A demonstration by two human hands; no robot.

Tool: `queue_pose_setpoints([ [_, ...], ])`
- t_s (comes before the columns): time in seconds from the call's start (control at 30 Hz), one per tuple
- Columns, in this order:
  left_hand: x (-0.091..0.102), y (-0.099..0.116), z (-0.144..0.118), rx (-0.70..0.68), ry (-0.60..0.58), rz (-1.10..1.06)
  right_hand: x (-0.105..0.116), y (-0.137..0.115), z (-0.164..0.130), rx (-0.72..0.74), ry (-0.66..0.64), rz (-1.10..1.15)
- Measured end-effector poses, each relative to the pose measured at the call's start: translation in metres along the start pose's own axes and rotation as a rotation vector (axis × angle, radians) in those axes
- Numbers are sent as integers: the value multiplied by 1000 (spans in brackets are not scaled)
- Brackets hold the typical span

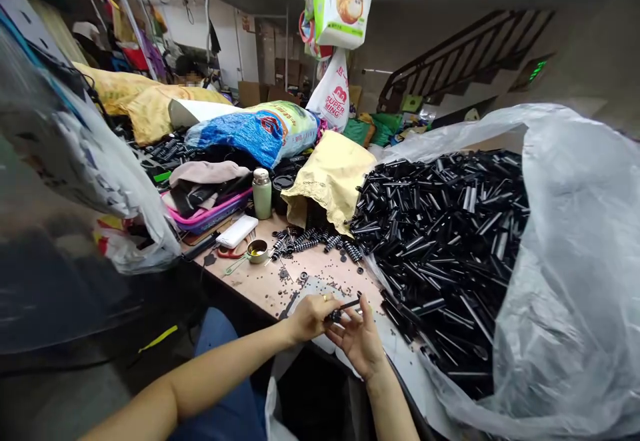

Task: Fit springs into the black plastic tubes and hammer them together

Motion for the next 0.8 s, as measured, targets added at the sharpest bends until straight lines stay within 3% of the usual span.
queue_pose_setpoints([
  [0.1, 3, 3, -3, 94, 10, -132, 39, 11, -8, 124, 201, -83],
  [0.17, 8, 0, -7, 200, 59, -259, 77, 18, -16, 221, 432, -321],
  [0.23, 13, -4, -9, 276, 112, -381, 106, 21, -21, 306, 583, -626],
  [0.37, 15, -9, -6, 343, 206, -562, 132, 12, -33, 491, 746, -945],
  [0.43, 11, -13, -3, 370, 241, -623, 123, 1, -41, 599, 798, -1005],
  [0.5, 2, -18, -2, 436, 263, -681, 95, -8, -48, 726, 753, -1060],
  [0.67, -45, -25, -9, 775, 216, -1080, 25, -16, -52, 906, 624, -1193],
  [0.8, -43, -21, -5, 767, 382, -1212, 3, -16, -44, 956, 587, -1307],
])
Point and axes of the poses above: each hand's wrist, its own z-axis towards the middle knuckle, its own x-axis out of the back of the hand, y = z × x, the point moved 9 cm from there along z, towards the middle knuckle, and after that the axes turned 14 degrees about -x, right-handed, at the moved point
